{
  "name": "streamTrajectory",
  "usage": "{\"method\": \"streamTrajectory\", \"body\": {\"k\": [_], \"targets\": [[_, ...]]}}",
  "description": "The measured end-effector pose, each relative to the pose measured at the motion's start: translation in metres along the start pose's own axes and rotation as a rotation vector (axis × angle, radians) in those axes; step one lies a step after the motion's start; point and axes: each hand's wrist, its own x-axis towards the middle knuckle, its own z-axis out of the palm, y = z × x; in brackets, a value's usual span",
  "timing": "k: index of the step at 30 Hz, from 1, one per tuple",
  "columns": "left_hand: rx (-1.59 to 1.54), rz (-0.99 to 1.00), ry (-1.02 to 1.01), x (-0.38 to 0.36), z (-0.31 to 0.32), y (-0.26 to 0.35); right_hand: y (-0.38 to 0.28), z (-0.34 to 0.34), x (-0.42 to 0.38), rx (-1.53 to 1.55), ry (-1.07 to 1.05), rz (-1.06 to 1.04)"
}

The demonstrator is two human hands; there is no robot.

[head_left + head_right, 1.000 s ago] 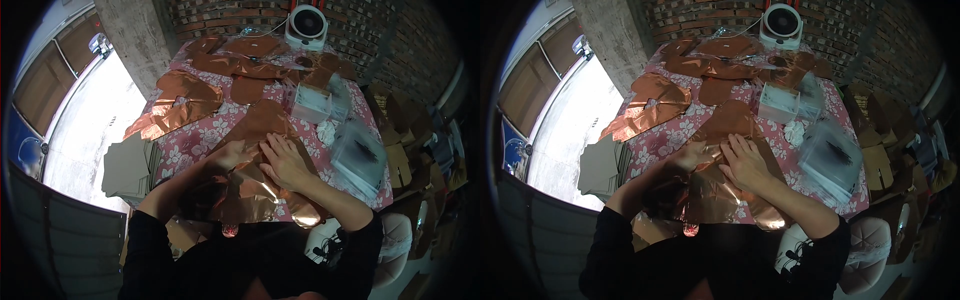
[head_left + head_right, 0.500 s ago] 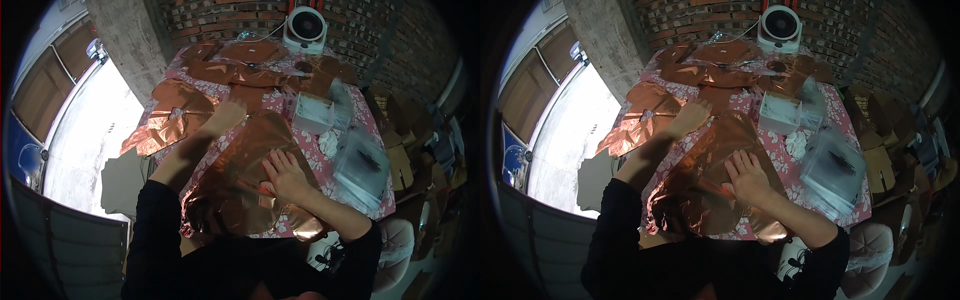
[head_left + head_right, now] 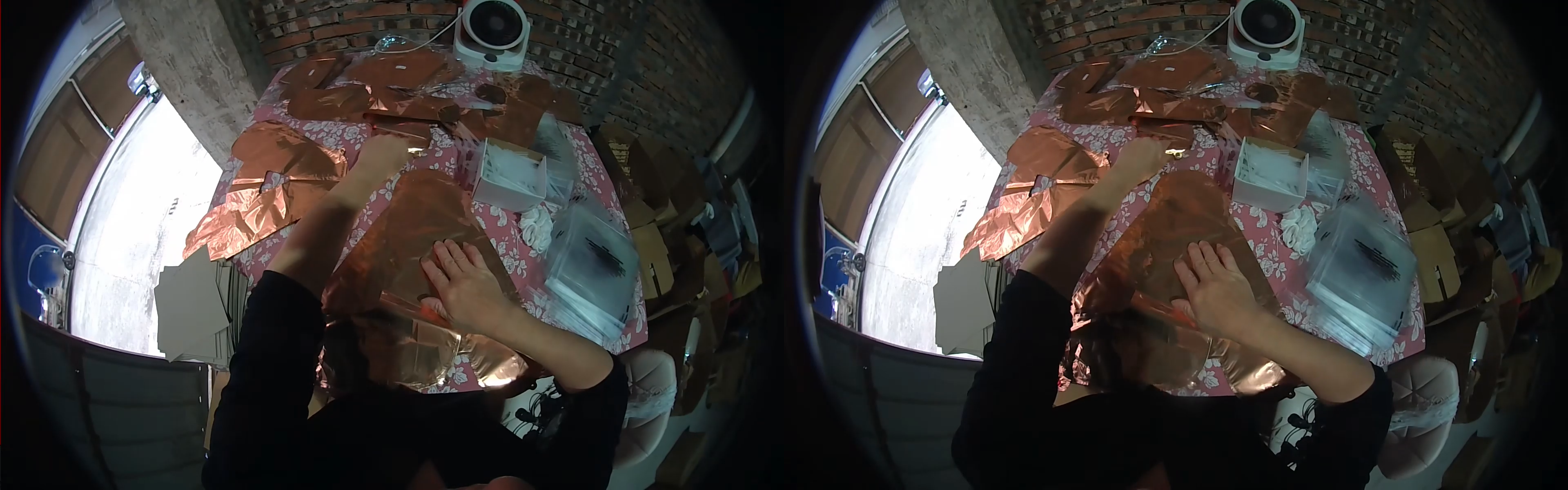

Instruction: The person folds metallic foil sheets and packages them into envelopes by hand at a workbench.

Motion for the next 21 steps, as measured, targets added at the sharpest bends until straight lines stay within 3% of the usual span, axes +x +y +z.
{"method": "streamTrajectory", "body": {"k": [4, 6, 10, 12, 13, 15, 16, 18, 21], "targets": [[-0.205, -0.008, -0.051, -0.016, -0.008, -0.003, 0.001, 0.004, 0.007, -0.026, 0.029, -0.026], [-0.407, 0.117, 0.159, -0.031, -0.005, -0.009, 0.001, 0.002, 0.012, -0.031, 0.066, -0.047], [-0.413, 0.092, 0.182, -0.072, -0.034, -0.008, 0.008, 0.006, 0.022, -0.074, 0.082, -0.084], [-0.371, 0.18, -0.008, -0.095, -0.057, -0.004, 0.014, 0.004, 0.027, -0.084, 0.036, -0.098], [-0.371, 0.179, -0.009, -0.109, -0.056, -0.004, 0.017, 0.006, 0.029, -0.083, 0.035, -0.097], [-0.148, 0.512, 0.301, -0.143, -0.054, -0.001, 0.025, 0.009, 0.031, -0.112, 0.024, -0.112], [-0.149, 0.51, 0.297, -0.158, -0.063, 0.01, 0.028, 0.009, 0.031, -0.107, 0.022, -0.112], [-0.433, 0.249, 0.08, -0.189, -0.091, 0.035, 0.035, 0.009, 0.032, -0.057, 0.04, -0.123], [-0.455, 0.356, 0.077, -0.226, -0.086, 0.04, 0.037, -0.008, 0.015, 0.001, 0.057, -0.056]]}}
